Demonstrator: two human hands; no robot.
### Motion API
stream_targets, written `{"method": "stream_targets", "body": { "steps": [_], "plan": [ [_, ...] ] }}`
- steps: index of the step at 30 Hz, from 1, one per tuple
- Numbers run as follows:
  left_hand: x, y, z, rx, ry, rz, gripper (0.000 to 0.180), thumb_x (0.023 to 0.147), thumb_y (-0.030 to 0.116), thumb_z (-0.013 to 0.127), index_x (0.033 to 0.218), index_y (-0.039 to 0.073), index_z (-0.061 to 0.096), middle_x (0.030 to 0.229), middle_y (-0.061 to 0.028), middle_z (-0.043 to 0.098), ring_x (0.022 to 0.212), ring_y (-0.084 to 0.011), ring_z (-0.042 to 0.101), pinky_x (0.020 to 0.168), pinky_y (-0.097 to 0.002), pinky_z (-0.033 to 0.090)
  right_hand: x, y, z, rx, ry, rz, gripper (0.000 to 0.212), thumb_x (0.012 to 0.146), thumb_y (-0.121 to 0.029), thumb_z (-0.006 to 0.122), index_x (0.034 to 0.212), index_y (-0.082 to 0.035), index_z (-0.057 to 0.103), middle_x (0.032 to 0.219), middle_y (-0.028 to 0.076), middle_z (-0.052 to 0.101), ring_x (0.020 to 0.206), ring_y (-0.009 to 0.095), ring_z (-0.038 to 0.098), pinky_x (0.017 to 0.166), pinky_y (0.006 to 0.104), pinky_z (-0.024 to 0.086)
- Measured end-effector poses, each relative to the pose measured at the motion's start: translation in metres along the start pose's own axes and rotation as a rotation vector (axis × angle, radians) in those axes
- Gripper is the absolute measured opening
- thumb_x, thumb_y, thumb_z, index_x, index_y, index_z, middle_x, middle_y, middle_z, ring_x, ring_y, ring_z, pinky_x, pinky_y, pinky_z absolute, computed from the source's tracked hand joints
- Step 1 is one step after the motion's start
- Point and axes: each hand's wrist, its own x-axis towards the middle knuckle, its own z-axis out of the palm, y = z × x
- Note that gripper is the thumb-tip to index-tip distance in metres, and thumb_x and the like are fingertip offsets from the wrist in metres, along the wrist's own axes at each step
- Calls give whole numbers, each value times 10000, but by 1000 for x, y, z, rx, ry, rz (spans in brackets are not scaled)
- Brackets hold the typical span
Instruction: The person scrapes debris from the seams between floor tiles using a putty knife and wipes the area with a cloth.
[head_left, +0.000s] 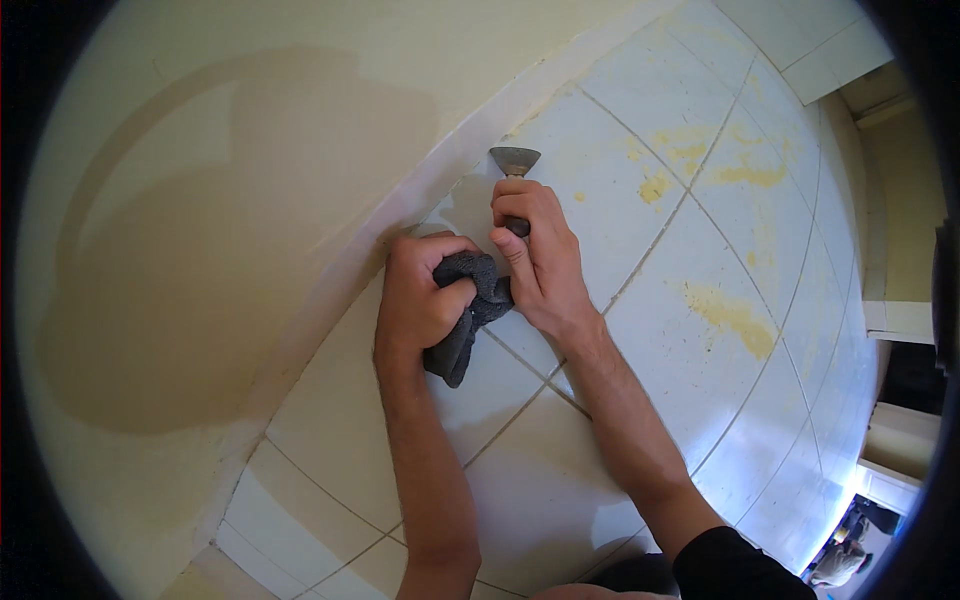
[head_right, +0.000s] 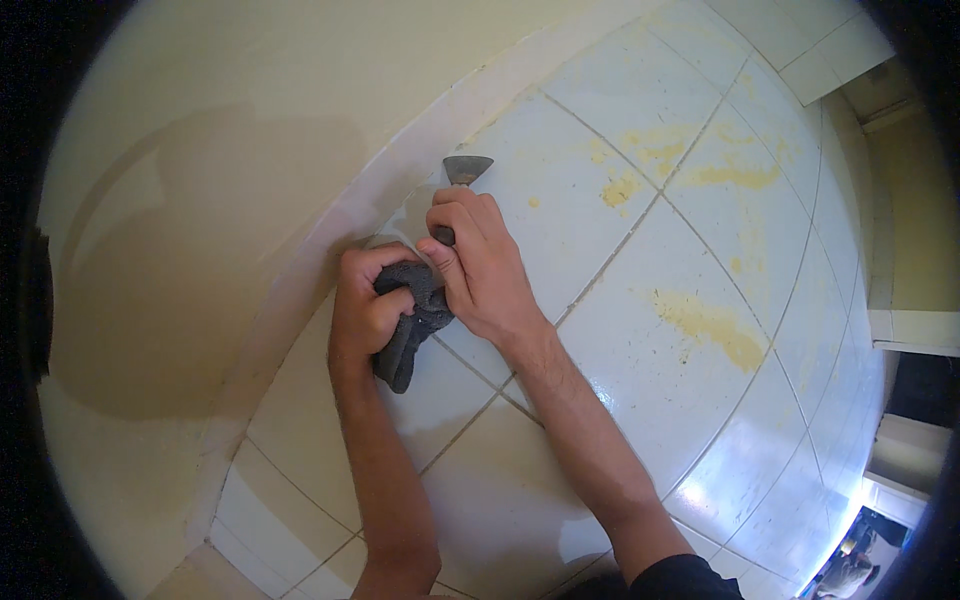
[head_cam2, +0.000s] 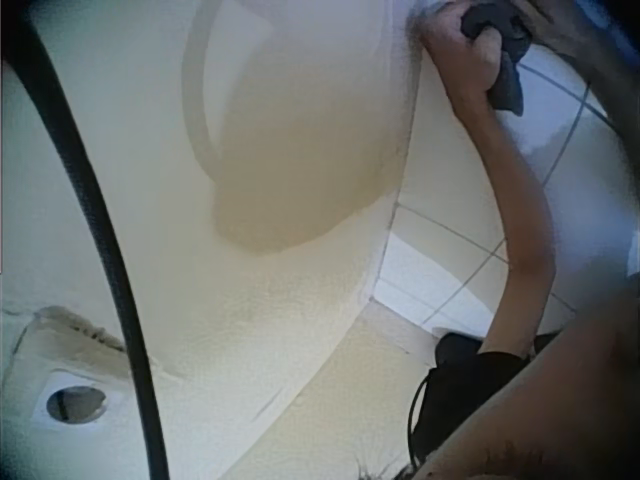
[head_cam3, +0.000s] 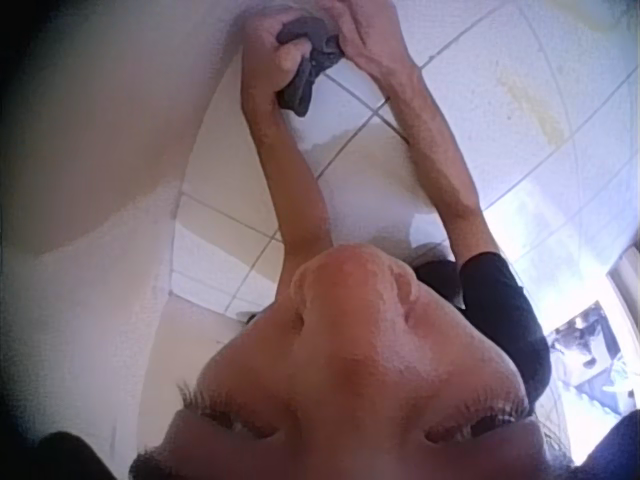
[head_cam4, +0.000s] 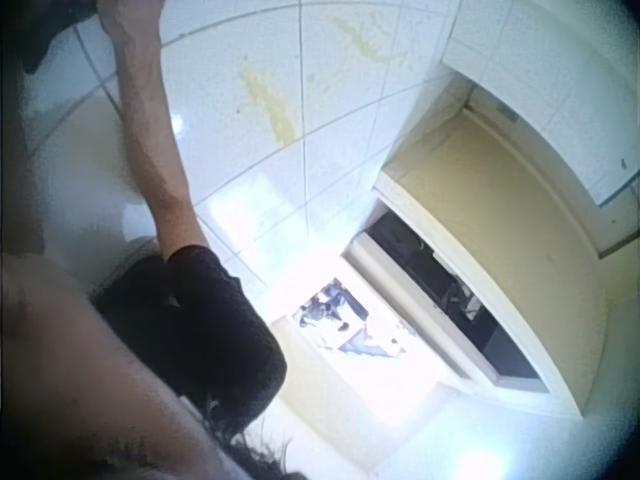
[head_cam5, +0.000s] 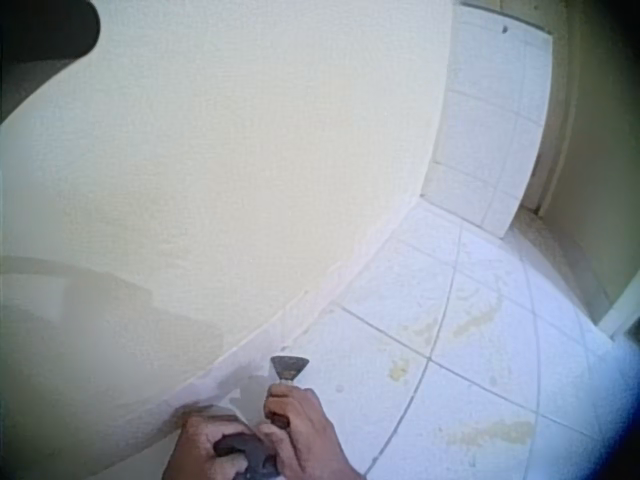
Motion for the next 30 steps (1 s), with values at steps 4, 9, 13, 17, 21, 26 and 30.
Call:
{"method": "stream_targets", "body": {
  "steps": [4,9,13,17,21,26,30],
  "plan": [
    [0,1,0,1,-6,1,231,620,34,597,817,-56,678,686,-144,628,615,-202,583,609,-323,470,4,0,3,-47,6,21,193,982,-172,638,1068,-16,563,1129,151,571,976,365,521,865,439,459],
    [-1,2,-2,13,-17,-18,242,616,26,596,825,-61,682,682,-141,619,628,-203,585,617,-321,472,0,0,2,-16,3,35,194,972,-151,650,1075,-11,563,1142,148,568,988,368,527,872,439,458],
    [0,4,-1,14,-11,-16,245,617,25,595,828,-62,684,682,-141,619,631,-205,590,621,-321,475,4,-2,3,-62,16,39,186,974,-131,647,1084,-7,562,1149,153,566,1002,370,533,888,438,461],
    [0,4,-1,-1,-18,-16,244,623,24,599,833,-62,688,687,-145,627,633,-206,598,624,-322,479,1,-2,-1,-31,-18,84,184,983,-131,638,1090,-3,560,1174,160,565,1025,374,537,915,434,462],
    [0,5,-1,-1,-15,-16,241,628,25,601,834,-62,688,690,-148,633,631,-204,598,622,-323,479,2,-3,3,-41,13,112,187,987,-140,635,1086,-2,557,1178,159,573,1033,381,543,909,442,469],
    [0,4,-1,1,-18,-25,243,624,24,600,834,-64,686,686,-145,629,630,-200,594,622,-319,477,0,-2,0,-24,-14,31,174,986,-135,632,1078,-8,557,1147,159,581,997,385,544,867,451,472],
    [0,5,-1,13,-18,-44,247,617,20,595,830,-67,682,679,-142,622,626,-198,587,621,-319,474,1,-2,2,-48,21,69,168,980,-133,635,1073,-18,557,1115,160,577,954,378,538,837,442,464]
  ]
}}
